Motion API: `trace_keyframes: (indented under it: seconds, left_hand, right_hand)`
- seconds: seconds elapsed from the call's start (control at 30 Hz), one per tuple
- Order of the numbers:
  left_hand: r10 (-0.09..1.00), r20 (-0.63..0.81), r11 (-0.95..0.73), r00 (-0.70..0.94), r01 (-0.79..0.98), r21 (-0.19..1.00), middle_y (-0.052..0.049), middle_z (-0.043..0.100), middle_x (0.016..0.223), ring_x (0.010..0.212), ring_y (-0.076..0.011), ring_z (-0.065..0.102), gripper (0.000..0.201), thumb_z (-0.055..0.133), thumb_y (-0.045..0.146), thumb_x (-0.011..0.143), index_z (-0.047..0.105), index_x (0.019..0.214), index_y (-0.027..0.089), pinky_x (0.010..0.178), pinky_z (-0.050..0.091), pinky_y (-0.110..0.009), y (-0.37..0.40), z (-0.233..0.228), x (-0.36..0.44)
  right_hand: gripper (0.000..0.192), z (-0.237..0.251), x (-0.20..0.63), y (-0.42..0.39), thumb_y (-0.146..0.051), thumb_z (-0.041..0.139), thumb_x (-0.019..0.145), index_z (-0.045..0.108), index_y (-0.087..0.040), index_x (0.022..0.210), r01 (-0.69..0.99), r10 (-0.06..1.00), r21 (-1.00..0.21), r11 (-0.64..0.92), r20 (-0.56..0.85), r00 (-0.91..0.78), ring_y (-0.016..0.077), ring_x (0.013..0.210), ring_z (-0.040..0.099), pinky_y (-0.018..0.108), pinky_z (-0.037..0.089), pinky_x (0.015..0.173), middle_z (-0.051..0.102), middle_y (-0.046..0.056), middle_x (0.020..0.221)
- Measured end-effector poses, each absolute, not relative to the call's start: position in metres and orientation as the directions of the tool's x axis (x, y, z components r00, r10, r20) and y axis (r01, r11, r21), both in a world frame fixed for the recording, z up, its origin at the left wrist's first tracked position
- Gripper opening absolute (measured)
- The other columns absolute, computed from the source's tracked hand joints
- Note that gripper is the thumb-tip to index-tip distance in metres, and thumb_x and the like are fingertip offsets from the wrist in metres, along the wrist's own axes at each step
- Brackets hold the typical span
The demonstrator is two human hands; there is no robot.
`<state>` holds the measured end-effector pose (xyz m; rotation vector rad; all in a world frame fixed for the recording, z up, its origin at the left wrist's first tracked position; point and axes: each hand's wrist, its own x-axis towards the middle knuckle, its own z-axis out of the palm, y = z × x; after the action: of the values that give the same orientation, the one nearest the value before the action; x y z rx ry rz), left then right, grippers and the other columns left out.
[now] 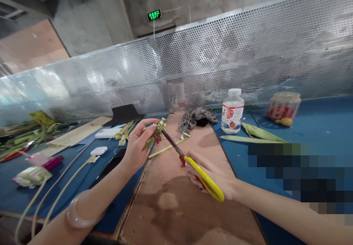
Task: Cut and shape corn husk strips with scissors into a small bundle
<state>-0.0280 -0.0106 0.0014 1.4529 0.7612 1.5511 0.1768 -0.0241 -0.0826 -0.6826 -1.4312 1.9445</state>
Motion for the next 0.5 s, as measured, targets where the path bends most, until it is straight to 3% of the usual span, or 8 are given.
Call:
trace_keyframes:
  seconds: [0.5]
  left_hand:
    - [0.895, 0.445, -0.436, -0.024, -0.258, 0.862, 0.000, 0.062, 0.071, 0.055, -0.0075, 0.055, 0.015, 0.064, 0.027, 0.078, 0.063, 0.091, 0.019, 0.052, 0.046, -0.019, -0.0064, 0.0049, -0.0301]
  right_hand:
    - [0.040, -0.0886, 0.1765, -0.0150, -0.058, 0.057, 0.079, 0.050, -0.022, 0.095, -0.155, 0.699, -0.957, -0.245, -0.064, -0.713, 0.0043, 0.046, 0.033, 0.013, 0.027, 0.039, 0.040, -0.007, 0.060]
